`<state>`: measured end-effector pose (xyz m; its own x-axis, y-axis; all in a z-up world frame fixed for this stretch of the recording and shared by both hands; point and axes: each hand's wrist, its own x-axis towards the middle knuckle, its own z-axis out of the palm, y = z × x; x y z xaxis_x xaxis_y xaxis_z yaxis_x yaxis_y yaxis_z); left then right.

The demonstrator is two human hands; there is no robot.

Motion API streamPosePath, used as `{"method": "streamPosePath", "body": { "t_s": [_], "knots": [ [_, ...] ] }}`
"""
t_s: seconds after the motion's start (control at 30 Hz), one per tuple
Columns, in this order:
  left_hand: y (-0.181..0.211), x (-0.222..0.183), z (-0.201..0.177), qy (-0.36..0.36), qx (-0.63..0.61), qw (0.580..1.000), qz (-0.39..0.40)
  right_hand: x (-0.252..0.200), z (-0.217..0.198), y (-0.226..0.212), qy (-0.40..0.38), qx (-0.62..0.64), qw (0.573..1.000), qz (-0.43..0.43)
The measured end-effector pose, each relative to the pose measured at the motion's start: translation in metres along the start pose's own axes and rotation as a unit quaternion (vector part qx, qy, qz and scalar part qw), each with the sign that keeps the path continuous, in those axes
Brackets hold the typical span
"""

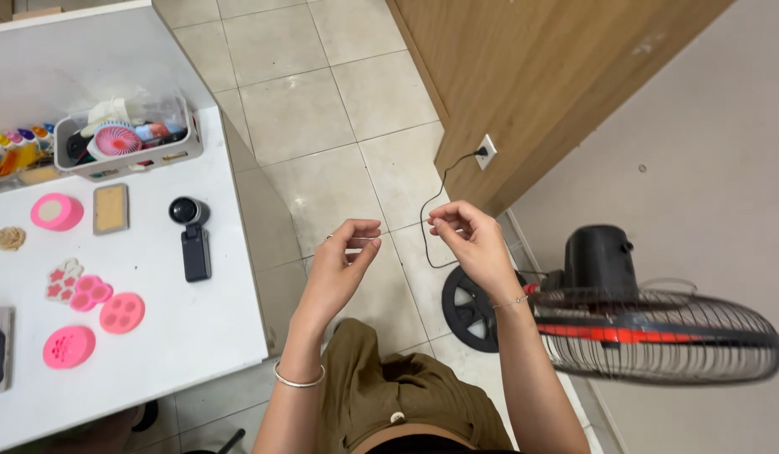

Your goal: Checking and organizing packaged scented wax products on shelves and worktables.

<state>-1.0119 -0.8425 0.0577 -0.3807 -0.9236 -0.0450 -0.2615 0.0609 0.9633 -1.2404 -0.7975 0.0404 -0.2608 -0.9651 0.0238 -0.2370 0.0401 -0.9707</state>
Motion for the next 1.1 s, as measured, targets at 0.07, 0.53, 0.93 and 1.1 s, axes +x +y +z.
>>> {"method": "streamPosePath", "body": {
  "t_s": [0.07,0.53,0.93,1.1],
  "knots": [
    [-0.003,0.028,-0.004,0.003,-0.001,1.0,0.001,0.029,0.002,0.007,-0.004,0.002,1.0,0.002],
    [0.008,0.321,-0.098,-0.007,-0.009,0.999,0.053,0.316,0.053,-0.007,0.006,0.023,1.0,-0.015],
    [0.008,0.531,-0.166,0.003,0.008,1.0,0.03,0.548,0.097,-0.01,-0.012,0.036,0.999,-0.028],
    [0.001,0.631,-0.186,0.026,0.001,0.999,0.03,0.657,0.105,-0.016,-0.032,0.028,0.999,-0.031]
  ]
}}
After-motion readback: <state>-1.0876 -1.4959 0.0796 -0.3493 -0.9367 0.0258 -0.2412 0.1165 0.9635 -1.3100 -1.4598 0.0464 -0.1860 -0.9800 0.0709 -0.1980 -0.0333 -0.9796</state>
